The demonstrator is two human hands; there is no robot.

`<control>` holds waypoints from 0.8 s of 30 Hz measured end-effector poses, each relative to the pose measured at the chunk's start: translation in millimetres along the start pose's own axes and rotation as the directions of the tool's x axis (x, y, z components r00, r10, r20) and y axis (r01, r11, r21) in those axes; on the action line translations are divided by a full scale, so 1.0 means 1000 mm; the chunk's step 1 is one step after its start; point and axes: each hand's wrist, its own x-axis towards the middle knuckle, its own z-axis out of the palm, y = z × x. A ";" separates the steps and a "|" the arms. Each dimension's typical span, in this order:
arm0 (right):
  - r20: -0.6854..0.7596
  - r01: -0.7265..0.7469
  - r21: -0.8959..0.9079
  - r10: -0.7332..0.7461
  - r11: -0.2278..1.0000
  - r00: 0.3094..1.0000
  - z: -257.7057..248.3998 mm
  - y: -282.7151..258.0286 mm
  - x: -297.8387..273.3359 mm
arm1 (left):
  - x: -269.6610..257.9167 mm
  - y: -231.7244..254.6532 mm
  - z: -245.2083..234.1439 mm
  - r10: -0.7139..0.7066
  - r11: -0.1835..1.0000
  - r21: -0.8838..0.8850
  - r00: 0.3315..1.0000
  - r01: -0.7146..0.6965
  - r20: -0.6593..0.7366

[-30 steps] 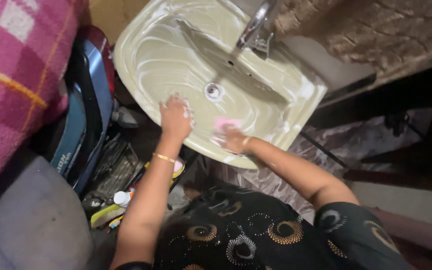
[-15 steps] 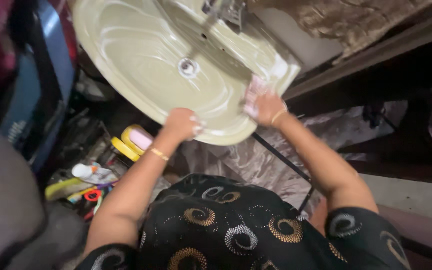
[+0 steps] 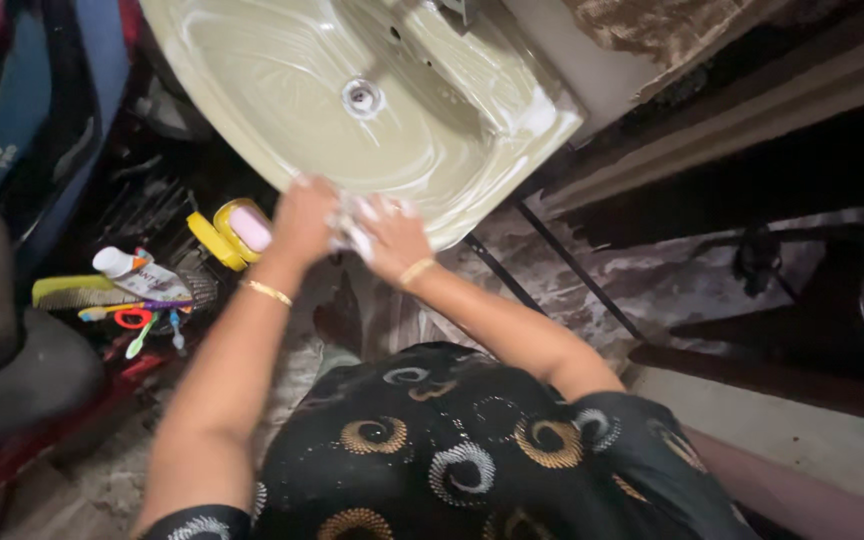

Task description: The person scrubs a bathroom sink with a cloth and soap, then moves to a kitchen sink to wipe the basin and wash metal plates.

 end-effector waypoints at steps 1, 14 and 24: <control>0.011 -0.058 -0.005 0.058 0.998 0.998 0.006 -0.010 0.016 | 0.002 -0.017 -0.010 0.013 0.998 0.062 0.999 -0.011 -0.032; -0.172 -0.091 -0.203 0.056 0.975 0.984 -0.048 0.183 -0.076 | 0.027 0.077 0.047 0.154 0.964 -0.248 0.967 -0.101 0.204; -0.104 -0.382 0.024 0.382 0.924 0.918 -0.059 0.242 0.075 | 0.082 0.130 0.072 0.317 0.894 -0.355 0.946 -0.276 0.064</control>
